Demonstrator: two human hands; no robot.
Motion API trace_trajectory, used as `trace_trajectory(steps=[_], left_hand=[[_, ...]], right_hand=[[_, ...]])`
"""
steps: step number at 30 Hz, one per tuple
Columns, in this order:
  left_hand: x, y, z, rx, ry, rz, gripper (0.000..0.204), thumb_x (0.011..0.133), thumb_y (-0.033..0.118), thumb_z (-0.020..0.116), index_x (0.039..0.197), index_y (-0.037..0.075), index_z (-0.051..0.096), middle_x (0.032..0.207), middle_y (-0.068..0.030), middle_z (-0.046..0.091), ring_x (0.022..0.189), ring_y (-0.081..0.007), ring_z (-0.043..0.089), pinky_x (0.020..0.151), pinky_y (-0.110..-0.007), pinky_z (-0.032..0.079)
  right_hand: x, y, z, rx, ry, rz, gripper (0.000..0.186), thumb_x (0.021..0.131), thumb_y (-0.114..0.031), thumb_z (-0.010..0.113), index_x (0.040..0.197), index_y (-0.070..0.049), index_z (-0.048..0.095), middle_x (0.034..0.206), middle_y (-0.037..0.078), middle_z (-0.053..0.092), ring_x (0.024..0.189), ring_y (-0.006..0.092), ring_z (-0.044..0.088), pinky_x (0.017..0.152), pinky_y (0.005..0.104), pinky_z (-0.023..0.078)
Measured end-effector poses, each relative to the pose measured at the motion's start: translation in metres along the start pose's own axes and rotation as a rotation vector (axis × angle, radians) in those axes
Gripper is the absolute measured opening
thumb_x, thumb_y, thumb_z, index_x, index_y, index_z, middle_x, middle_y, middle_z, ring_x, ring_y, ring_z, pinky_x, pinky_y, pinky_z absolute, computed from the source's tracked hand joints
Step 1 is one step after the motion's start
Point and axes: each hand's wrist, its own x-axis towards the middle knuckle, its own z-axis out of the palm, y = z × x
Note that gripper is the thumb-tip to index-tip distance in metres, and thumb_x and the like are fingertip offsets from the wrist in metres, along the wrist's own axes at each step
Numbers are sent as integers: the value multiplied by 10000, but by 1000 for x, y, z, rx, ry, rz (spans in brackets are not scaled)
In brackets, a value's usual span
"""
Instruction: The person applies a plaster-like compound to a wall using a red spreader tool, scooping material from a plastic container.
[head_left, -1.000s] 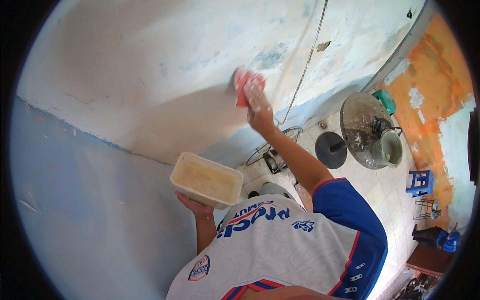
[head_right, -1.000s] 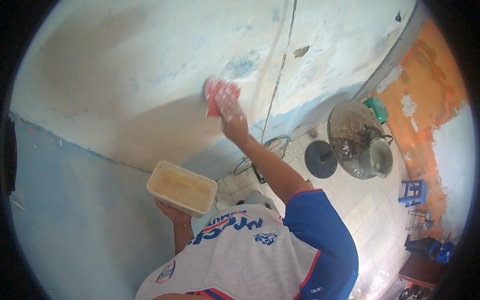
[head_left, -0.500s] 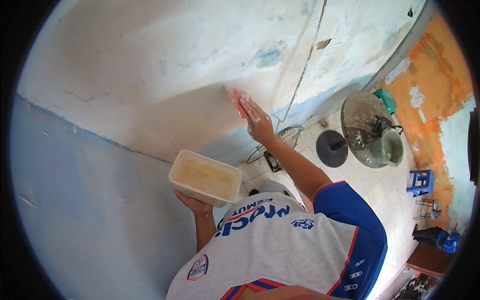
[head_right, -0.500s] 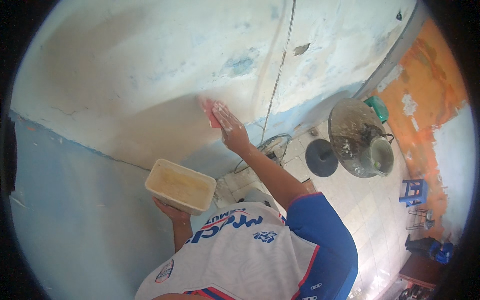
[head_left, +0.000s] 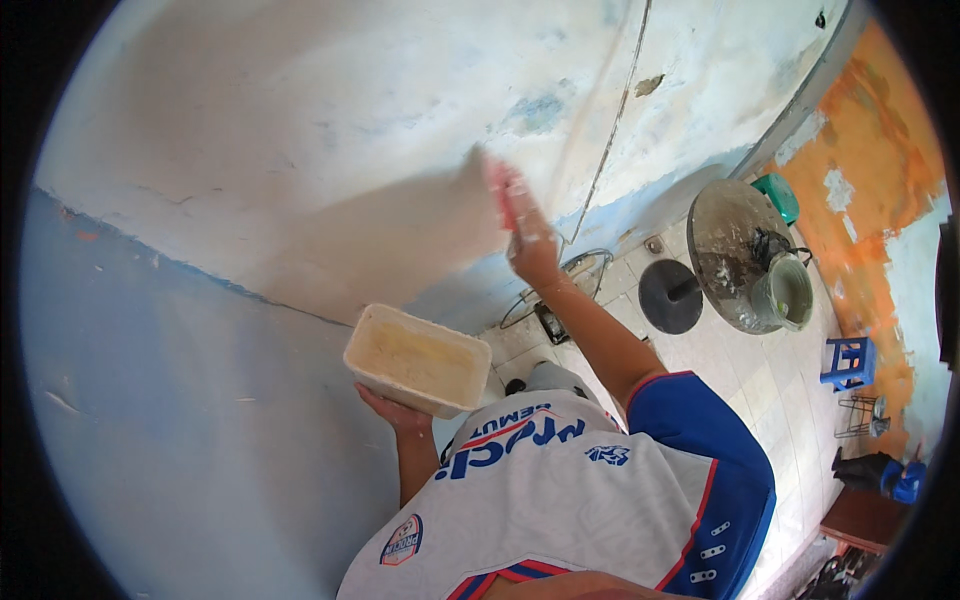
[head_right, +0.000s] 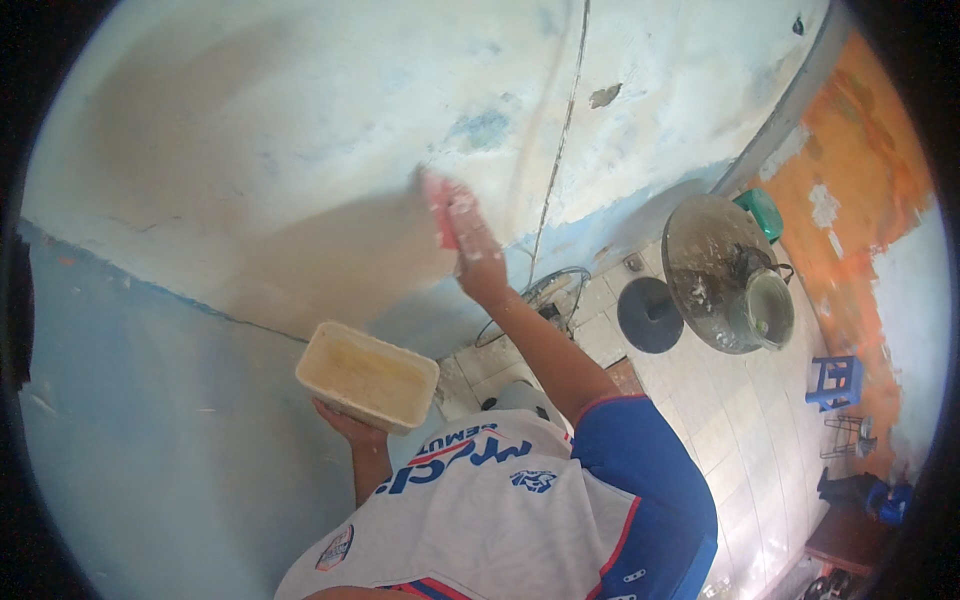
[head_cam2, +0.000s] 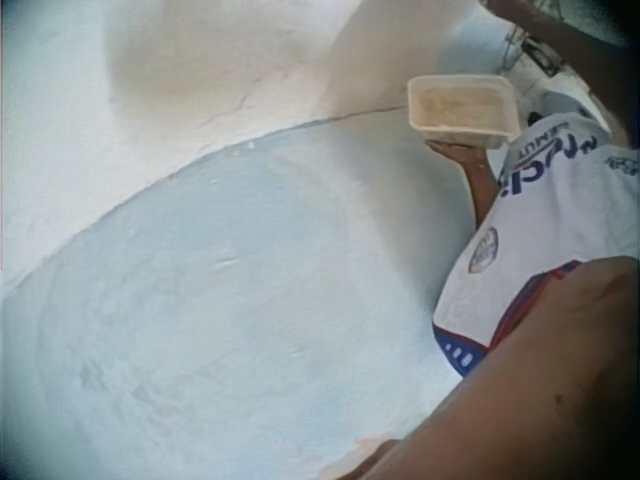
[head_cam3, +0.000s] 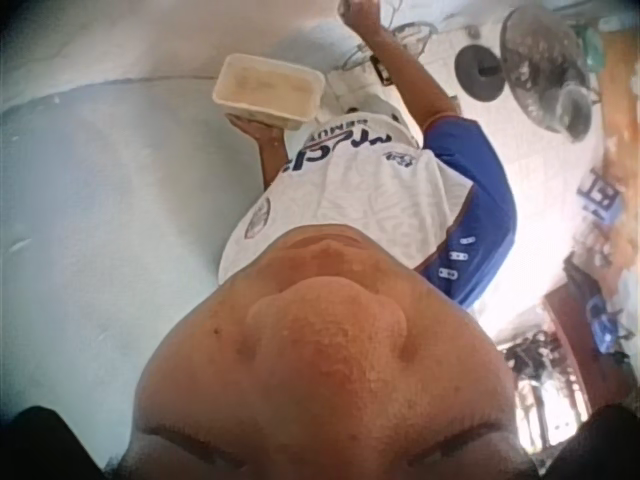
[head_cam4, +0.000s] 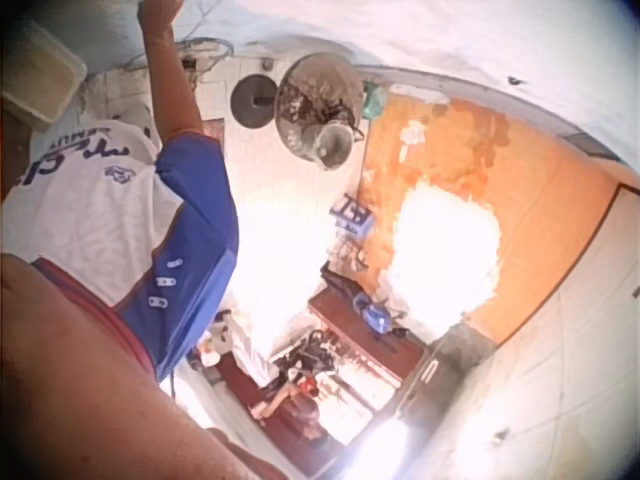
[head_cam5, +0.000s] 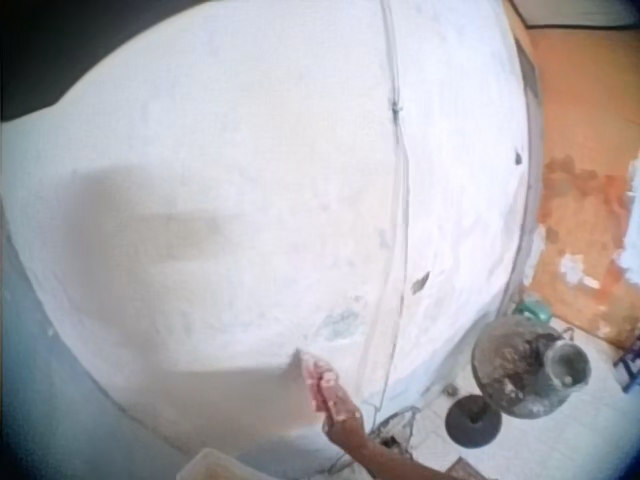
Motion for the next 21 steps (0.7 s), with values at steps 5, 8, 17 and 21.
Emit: trace_trajectory(steps=[5, 8, 17, 21], left_hand=[[-7, -1, 0, 10, 38, -14, 850, 961, 773, 373, 1598, 211, 355, 1620, -76, 395, 1460, -349, 413, 1196, -553, 355], [1, -6, 2, 17, 22, -15, 846, 964, 771, 370, 1597, 210, 357, 1619, -77, 397, 1459, -349, 412, 1197, -555, 352], [-3, -3, -6, -2, 88, 14, 802, 994, 732, 352, 1601, 208, 351, 1624, -78, 392, 1464, -352, 404, 1203, -552, 344], [-5, -4, -2, 2, 2, -18, 807, 991, 735, 350, 1602, 209, 333, 1629, -72, 369, 1474, -332, 391, 1197, -521, 364]], right_hand=[[70, 19, -11, -245, 298, 261, 575, 972, 23, 521, 1524, 88, 370, 1506, 307, 482, 1412, 474, 461, 1174, 485, 404], [51, 39, 30, -283, 72, 56, 656, 842, 79, 532, 1491, 86, 433, 1523, 306, 454, 1467, 464, 385, 1219, 507, 337], [46, -12, -11, -23, 148, 92, 493, 1068, -6, 398, 1560, 22, 380, 1578, 241, 438, 1469, 357, 431, 1210, 419, 359], [65, 34, -9, -342, 134, 306, 613, 961, 4, 516, 1553, 32, 362, 1481, 350, 470, 1333, 496, 503, 1116, 502, 433]])
